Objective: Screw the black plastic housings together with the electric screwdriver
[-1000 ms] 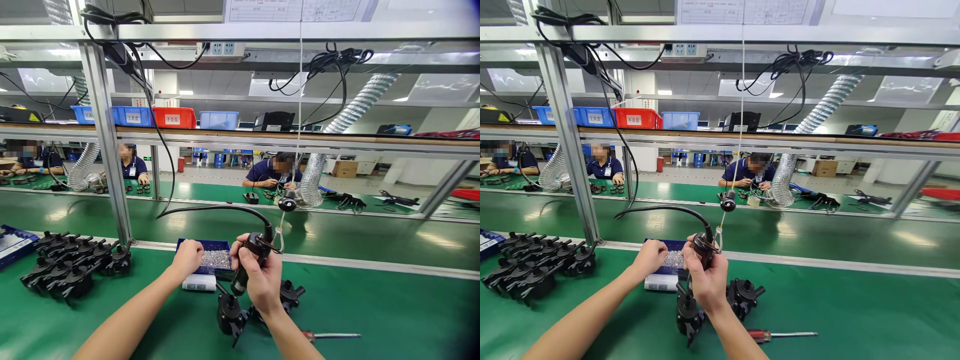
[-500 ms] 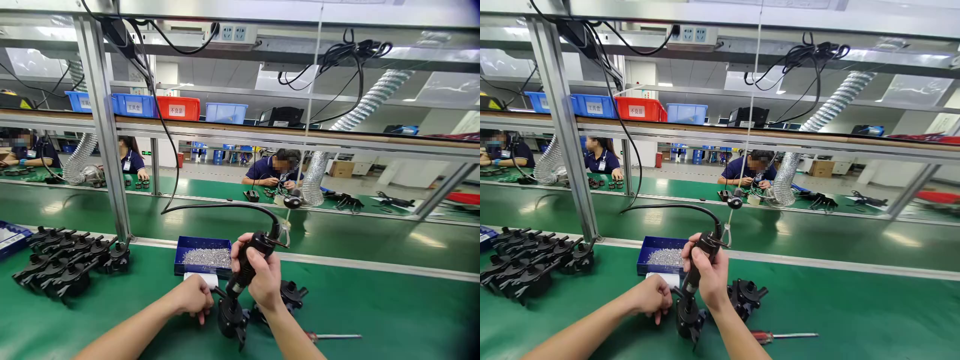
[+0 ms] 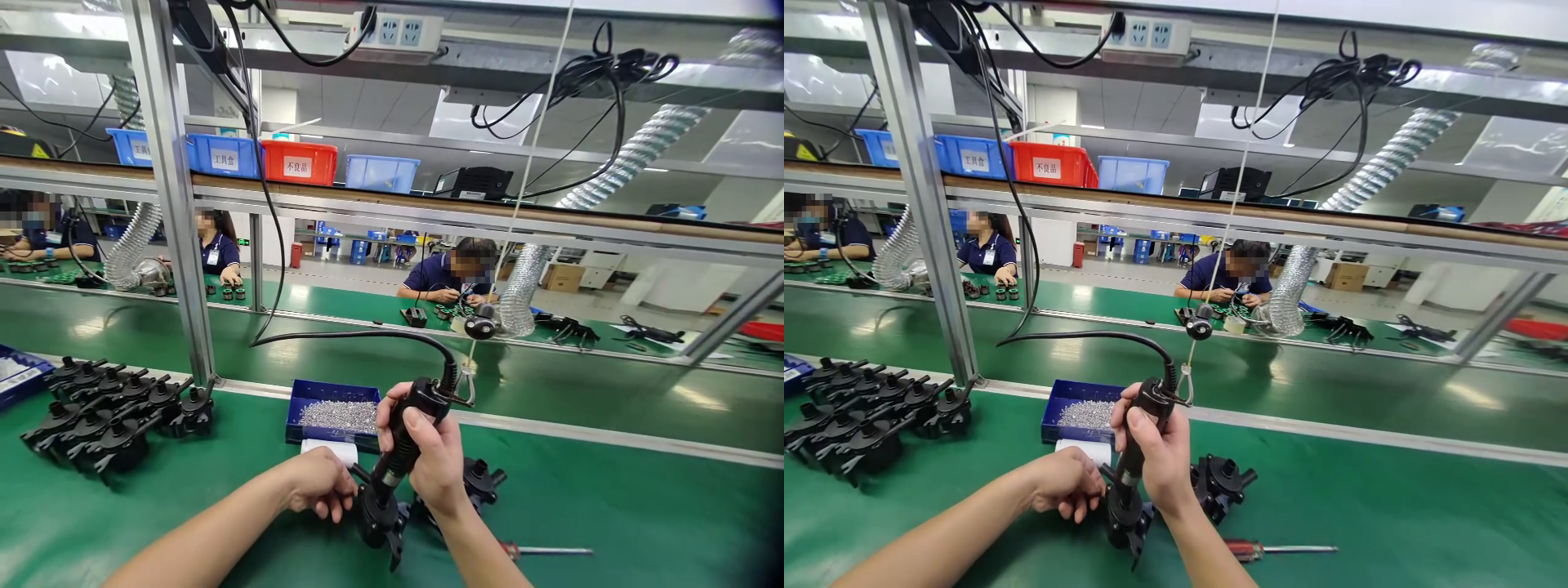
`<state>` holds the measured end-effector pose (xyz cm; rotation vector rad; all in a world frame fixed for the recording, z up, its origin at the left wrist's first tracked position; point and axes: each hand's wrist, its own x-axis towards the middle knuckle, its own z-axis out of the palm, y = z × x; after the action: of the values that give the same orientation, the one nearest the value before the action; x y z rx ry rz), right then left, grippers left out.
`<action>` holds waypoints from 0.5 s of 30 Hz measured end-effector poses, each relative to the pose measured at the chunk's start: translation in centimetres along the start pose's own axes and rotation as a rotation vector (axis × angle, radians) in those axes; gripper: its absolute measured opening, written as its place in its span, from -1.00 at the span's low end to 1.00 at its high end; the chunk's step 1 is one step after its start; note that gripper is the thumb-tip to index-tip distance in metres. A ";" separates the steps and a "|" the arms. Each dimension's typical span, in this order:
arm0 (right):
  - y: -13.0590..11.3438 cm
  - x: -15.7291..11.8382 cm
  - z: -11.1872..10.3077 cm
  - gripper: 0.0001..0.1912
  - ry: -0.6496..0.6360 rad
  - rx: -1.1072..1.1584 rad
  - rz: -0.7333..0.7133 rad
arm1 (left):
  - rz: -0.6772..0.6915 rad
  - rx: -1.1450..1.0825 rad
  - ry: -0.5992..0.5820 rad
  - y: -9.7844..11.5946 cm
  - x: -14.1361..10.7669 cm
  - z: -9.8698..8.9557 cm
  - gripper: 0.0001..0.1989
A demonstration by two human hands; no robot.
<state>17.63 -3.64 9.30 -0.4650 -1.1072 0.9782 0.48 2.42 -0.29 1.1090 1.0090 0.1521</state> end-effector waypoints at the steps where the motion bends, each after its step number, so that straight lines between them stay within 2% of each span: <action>1: 0.0 0.0 0.0 -0.70 -0.001 -0.002 -0.001 | 0.007 0.001 -0.017 0.2 -0.3 -0.3 -0.85; 8: -0.2 0.0 0.2 -0.68 -0.010 -0.033 -0.004 | 0.007 0.004 -0.111 0.6 -0.8 -1.6 -0.53; 12: -0.1 0.0 0.3 -0.64 -0.008 -0.055 0.017 | 0.004 0.020 -0.074 -0.1 -0.1 -0.6 -0.43; 15: 0.1 0.1 0.4 -0.62 -0.018 -0.061 0.046 | 0.011 0.051 -0.019 -0.2 0.4 0.6 -0.46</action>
<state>17.24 -3.61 9.43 -0.5336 -1.1487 0.9923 1.07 2.20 -0.65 1.1611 0.9950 0.1251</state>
